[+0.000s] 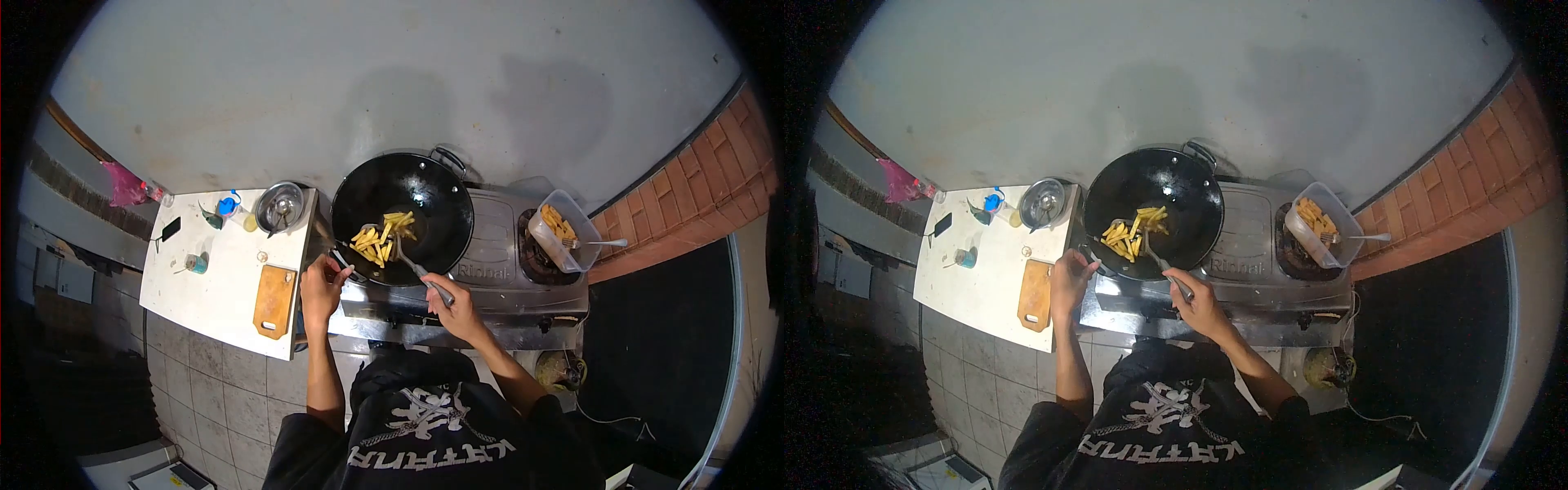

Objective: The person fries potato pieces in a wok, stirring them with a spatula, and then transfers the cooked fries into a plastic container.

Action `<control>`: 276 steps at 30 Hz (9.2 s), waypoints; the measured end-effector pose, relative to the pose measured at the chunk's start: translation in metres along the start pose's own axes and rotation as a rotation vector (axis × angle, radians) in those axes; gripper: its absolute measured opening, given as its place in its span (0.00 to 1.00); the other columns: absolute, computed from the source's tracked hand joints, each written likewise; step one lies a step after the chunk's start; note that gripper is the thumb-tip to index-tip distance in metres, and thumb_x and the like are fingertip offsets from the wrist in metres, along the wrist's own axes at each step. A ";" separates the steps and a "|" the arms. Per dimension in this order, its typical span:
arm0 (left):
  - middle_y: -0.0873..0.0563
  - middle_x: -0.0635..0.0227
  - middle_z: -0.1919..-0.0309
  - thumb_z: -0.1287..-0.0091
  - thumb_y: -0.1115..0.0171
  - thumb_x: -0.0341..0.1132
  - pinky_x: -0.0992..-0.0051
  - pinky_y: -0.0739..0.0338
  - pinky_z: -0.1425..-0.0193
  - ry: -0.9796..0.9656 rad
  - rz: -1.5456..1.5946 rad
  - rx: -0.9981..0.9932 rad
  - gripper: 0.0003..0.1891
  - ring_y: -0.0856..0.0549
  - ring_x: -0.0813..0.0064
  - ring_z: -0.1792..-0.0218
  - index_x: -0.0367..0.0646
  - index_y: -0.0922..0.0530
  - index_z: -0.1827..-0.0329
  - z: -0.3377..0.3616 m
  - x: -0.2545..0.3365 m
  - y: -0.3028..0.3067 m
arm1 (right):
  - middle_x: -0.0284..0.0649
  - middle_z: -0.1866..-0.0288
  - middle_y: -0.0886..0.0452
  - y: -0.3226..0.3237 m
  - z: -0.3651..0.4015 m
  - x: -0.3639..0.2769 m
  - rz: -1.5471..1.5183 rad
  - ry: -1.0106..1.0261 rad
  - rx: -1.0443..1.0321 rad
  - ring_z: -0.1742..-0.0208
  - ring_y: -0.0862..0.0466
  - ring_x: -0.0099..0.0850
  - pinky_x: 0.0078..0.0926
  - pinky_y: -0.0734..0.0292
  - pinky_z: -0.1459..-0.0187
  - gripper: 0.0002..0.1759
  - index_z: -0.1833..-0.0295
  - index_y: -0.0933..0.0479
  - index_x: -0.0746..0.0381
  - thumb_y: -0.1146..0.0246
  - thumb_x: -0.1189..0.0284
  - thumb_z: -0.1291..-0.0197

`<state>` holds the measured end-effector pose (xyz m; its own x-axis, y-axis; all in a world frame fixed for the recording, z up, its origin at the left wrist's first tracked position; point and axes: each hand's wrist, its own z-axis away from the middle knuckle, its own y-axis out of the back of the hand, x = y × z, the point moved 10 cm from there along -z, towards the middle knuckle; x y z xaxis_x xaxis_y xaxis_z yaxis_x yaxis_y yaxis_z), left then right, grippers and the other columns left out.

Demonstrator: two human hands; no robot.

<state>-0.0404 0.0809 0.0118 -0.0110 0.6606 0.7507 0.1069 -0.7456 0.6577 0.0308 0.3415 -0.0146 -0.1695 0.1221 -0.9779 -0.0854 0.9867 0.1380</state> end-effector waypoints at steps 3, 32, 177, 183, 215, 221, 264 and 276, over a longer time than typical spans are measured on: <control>0.15 0.58 0.78 0.41 0.21 0.35 0.70 0.24 0.69 -0.020 -0.001 0.007 0.17 0.14 0.67 0.76 0.36 0.24 0.70 0.000 0.003 0.001 | 0.44 0.60 0.14 0.000 -0.001 -0.011 0.060 0.037 0.019 0.69 0.16 0.24 0.25 0.22 0.67 0.14 0.40 0.23 0.67 0.41 0.79 0.29; 0.16 0.58 0.80 0.42 0.20 0.35 0.69 0.26 0.72 0.035 0.050 0.030 0.18 0.17 0.68 0.79 0.36 0.24 0.71 0.000 -0.007 0.000 | 0.55 0.50 0.14 -0.003 0.002 -0.037 0.241 0.134 -0.012 0.49 0.12 0.46 0.36 0.19 0.50 0.15 0.41 0.23 0.71 0.40 0.77 0.30; 0.27 0.79 0.81 0.29 0.30 0.35 0.84 0.40 0.76 -0.265 0.404 -0.015 0.16 0.32 0.90 0.79 0.41 0.30 0.69 -0.006 0.079 -0.030 | 0.42 0.81 0.25 0.173 -0.009 -0.062 -0.314 -0.097 0.486 0.87 0.28 0.22 0.25 0.23 0.83 0.20 0.55 0.22 0.74 0.47 0.65 0.22; 0.26 0.78 0.80 0.27 0.32 0.35 0.84 0.37 0.74 -0.223 0.480 -0.110 0.15 0.29 0.90 0.78 0.44 0.31 0.67 -0.001 0.098 -0.060 | 0.43 0.80 0.24 0.243 0.019 -0.085 -0.247 -0.041 0.614 0.88 0.28 0.23 0.25 0.23 0.83 0.18 0.55 0.21 0.72 0.47 0.66 0.22; 0.29 0.81 0.74 0.28 0.32 0.30 0.86 0.38 0.71 -0.201 0.546 -0.164 0.14 0.32 0.91 0.74 0.44 0.31 0.66 0.052 0.148 -0.132 | 0.40 0.77 0.22 0.378 0.075 -0.055 0.015 0.051 0.810 0.81 0.22 0.23 0.24 0.20 0.76 0.12 0.52 0.21 0.74 0.45 0.74 0.24; 0.28 0.80 0.74 0.28 0.32 0.30 0.85 0.35 0.70 -0.221 0.552 -0.132 0.14 0.31 0.90 0.74 0.43 0.31 0.66 0.054 0.143 -0.122 | 0.48 0.59 0.14 0.339 0.061 -0.072 0.588 0.050 0.559 0.67 0.14 0.38 0.30 0.22 0.68 0.10 0.47 0.19 0.67 0.39 0.76 0.31; 0.19 0.62 0.79 0.33 0.28 0.34 0.70 0.25 0.69 -0.040 0.079 0.176 0.13 0.16 0.70 0.77 0.38 0.25 0.58 0.018 0.015 0.011 | 0.33 0.67 0.22 0.084 -0.098 0.028 0.118 -0.010 0.115 0.72 0.24 0.17 0.17 0.24 0.67 0.17 0.35 0.22 0.68 0.43 0.72 0.23; 0.14 0.58 0.75 0.33 0.28 0.37 0.70 0.22 0.68 0.028 0.154 0.116 0.15 0.11 0.68 0.74 0.38 0.25 0.58 0.013 -0.002 0.006 | 0.38 0.78 0.20 0.108 -0.125 -0.065 0.275 0.027 0.274 0.79 0.17 0.22 0.25 0.22 0.77 0.15 0.48 0.18 0.72 0.40 0.70 0.27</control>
<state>-0.0271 0.0759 0.0138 -0.0134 0.5357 0.8443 0.2231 -0.8215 0.5247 -0.0901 0.4266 0.0829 -0.1752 0.3868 -0.9054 0.2314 0.9100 0.3440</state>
